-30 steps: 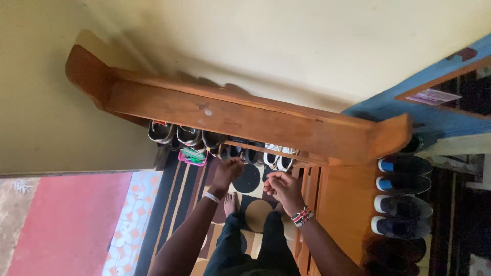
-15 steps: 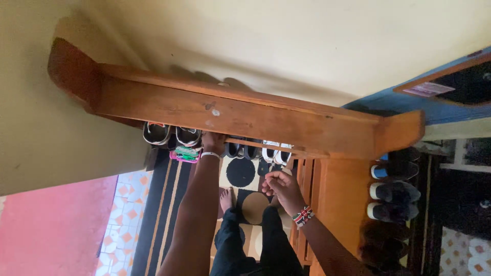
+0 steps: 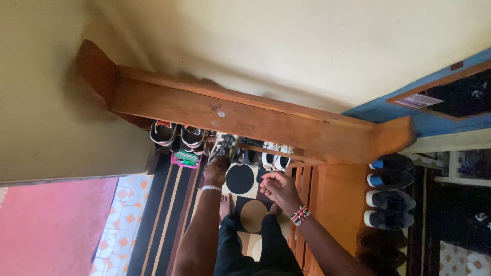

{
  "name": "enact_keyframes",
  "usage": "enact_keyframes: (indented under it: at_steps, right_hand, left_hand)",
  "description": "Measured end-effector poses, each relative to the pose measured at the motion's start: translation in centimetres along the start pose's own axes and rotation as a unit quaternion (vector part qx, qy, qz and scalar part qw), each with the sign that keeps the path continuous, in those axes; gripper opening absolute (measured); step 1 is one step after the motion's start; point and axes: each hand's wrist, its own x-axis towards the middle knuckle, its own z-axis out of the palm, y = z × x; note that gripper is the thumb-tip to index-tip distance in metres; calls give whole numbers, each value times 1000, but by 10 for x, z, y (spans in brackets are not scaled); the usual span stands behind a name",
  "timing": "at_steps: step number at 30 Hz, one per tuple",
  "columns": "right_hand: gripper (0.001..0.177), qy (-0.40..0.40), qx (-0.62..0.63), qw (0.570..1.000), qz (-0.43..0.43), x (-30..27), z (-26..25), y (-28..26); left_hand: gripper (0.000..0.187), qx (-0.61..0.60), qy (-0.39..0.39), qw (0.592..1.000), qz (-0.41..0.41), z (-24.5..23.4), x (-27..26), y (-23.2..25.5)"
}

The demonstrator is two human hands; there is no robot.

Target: The person removes shoes from a wooden shoe rack one by one by hand and places them onto an adjacent wooden bench.

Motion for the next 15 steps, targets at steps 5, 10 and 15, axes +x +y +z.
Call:
enact_keyframes:
  at_steps: [5, 10, 15]
  right_hand:
    - [29, -27, -148, 979, -139, -3, 19, -5]
    - [36, -12, -351, 925, -147, -6, 50, -30]
    - [41, 2, -453, 877, -157, -12, 73, -38]
  left_hand:
    - [37, -192, -151, 968, 54, -8, -44, -29]
    - [38, -192, -151, 970, -2, -8, -104, -18]
    - [20, -94, -244, 965, -8, -11, -148, -10]
